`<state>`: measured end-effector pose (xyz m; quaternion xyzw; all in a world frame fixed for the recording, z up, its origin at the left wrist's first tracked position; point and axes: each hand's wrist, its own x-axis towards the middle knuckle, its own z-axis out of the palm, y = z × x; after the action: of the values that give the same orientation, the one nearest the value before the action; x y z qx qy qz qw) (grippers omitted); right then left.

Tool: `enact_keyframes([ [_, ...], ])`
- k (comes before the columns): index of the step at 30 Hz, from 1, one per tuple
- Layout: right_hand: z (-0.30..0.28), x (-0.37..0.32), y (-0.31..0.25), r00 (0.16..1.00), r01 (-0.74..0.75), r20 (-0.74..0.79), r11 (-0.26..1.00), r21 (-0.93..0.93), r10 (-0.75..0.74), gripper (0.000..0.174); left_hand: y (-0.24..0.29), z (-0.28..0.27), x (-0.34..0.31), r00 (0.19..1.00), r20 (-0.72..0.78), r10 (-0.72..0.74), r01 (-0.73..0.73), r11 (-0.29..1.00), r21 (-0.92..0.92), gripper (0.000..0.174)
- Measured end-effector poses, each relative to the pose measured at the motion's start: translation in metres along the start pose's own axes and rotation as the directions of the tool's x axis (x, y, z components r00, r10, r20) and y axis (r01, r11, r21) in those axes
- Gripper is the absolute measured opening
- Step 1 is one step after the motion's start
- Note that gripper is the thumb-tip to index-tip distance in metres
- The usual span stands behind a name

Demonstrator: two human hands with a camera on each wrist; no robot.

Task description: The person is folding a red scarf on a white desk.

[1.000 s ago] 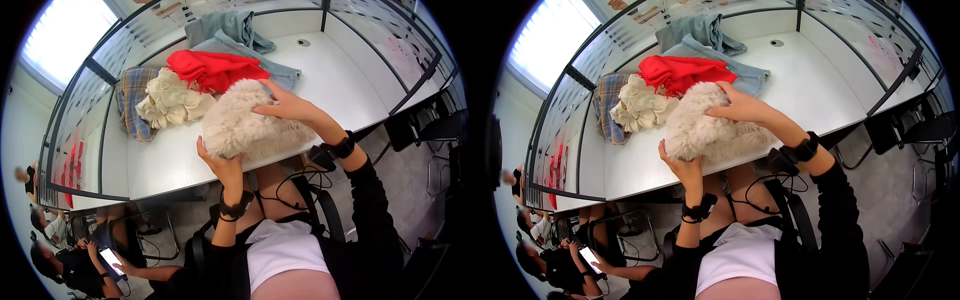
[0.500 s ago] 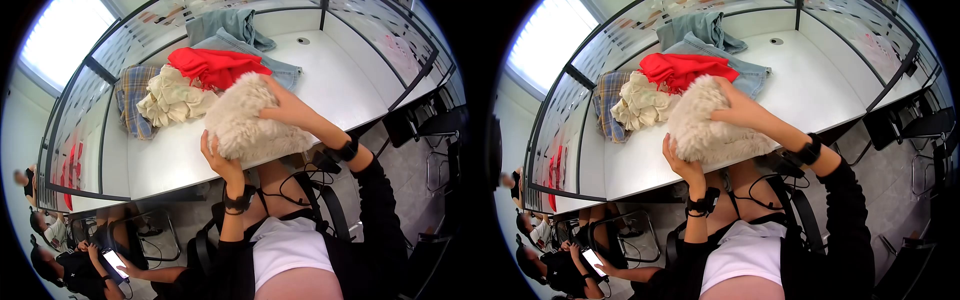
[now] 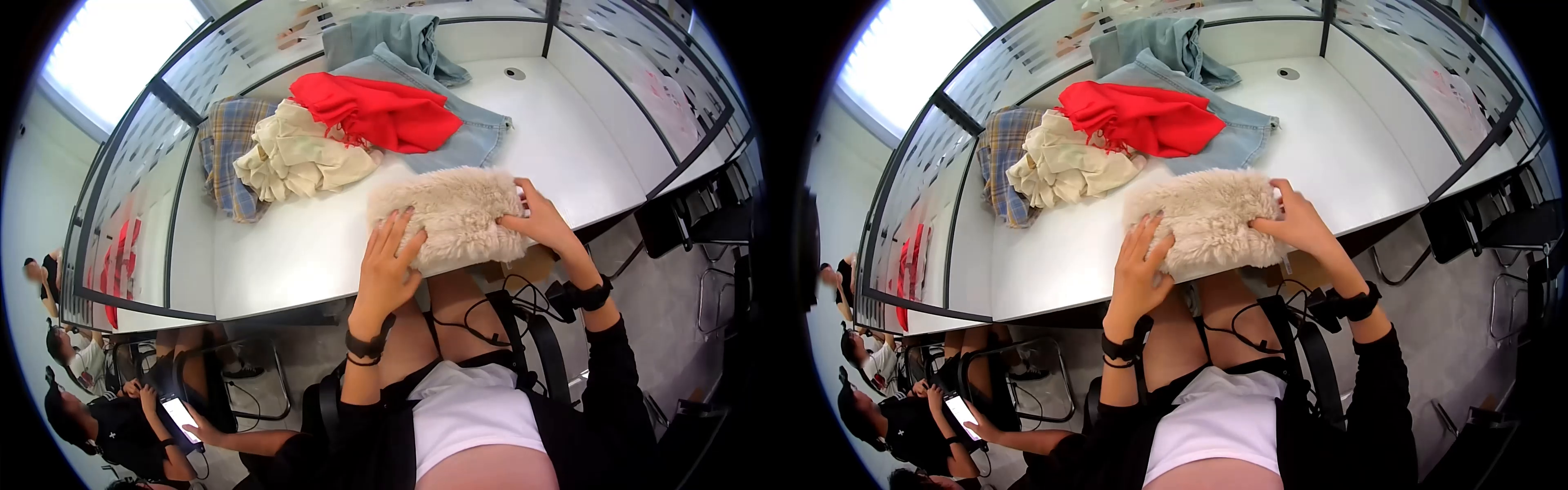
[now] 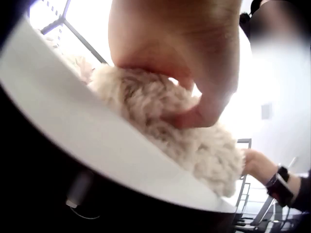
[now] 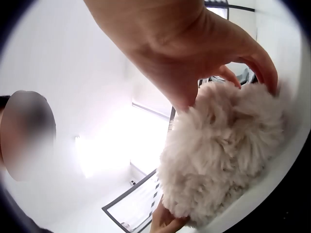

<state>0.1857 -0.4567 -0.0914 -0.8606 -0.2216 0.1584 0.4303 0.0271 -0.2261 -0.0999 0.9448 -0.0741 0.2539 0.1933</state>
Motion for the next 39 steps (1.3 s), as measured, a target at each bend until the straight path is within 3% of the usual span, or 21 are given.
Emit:
enact_keyframes([
  [1,0.000,0.001,0.000,0.995,-0.084,0.054,0.996,0.036,0.082,0.084,-0.001,-0.005,0.000,1.000,0.025,0.016,-0.015,0.999,-0.035,0.044],
  [5,0.003,0.006,-0.001,0.993,-0.111,0.053,0.990,0.089,0.106,0.088,-0.008,-0.015,0.020,0.979,0.094,-0.182,0.201,0.946,-0.254,0.041],
  [8,0.004,0.008,0.000,0.991,-0.121,0.094,0.957,0.262,0.099,0.086,0.004,0.000,0.049,0.998,-0.055,0.041,-0.033,0.989,0.144,0.041],
  [10,0.010,0.009,0.005,0.987,-0.138,0.135,0.863,0.486,0.082,0.076,0.002,0.027,0.051,0.995,0.032,0.095,-0.099,0.977,0.190,0.045],
  [15,0.019,0.000,-0.010,0.986,-0.162,0.091,0.683,0.712,0.140,0.074,0.003,0.038,0.049,0.995,0.063,0.078,-0.088,0.982,0.168,0.041],
  [22,0.033,0.011,0.005,0.998,-0.024,0.054,0.695,0.719,-0.021,0.076,0.009,0.034,0.050,0.997,0.038,0.063,-0.069,0.981,0.181,0.046],
  [23,0.034,0.013,0.008,0.996,-0.049,0.081,0.623,0.781,-0.024,0.071,0.009,0.035,0.050,0.998,0.034,0.054,-0.059,0.981,0.182,0.047],
  [26,0.032,0.021,0.010,0.985,-0.139,0.173,0.558,0.818,-0.008,0.064,0.008,0.036,0.053,0.999,-0.008,0.039,-0.037,0.987,0.154,0.053],
  [29,0.025,0.028,0.012,0.972,-0.065,0.163,0.474,0.878,-0.168,0.056,0.003,0.026,0.055,0.997,-0.081,0.000,0.001,1.000,0.010,0.049],
  [32,0.012,0.040,0.014,0.988,-0.026,0.112,0.605,0.796,-0.105,0.055,-0.006,0.015,0.057,0.985,-0.172,-0.026,0.007,0.994,-0.112,0.048],
  [33,0.005,0.042,0.014,0.997,-0.040,0.076,0.627,0.778,-0.031,0.054,-0.004,0.007,0.056,0.982,-0.182,-0.046,0.022,0.991,-0.131,0.047],
  [35,-0.014,0.042,0.020,0.999,-0.013,0.042,0.648,0.762,-0.030,0.052,-0.010,0.001,0.050,0.979,-0.198,-0.053,0.033,0.994,-0.104,0.046],
  [39,-0.059,0.037,0.077,0.994,0.046,-0.101,0.707,0.706,0.035,0.049,-0.020,-0.013,0.034,0.976,-0.180,-0.124,0.101,0.986,-0.129,0.040],
])
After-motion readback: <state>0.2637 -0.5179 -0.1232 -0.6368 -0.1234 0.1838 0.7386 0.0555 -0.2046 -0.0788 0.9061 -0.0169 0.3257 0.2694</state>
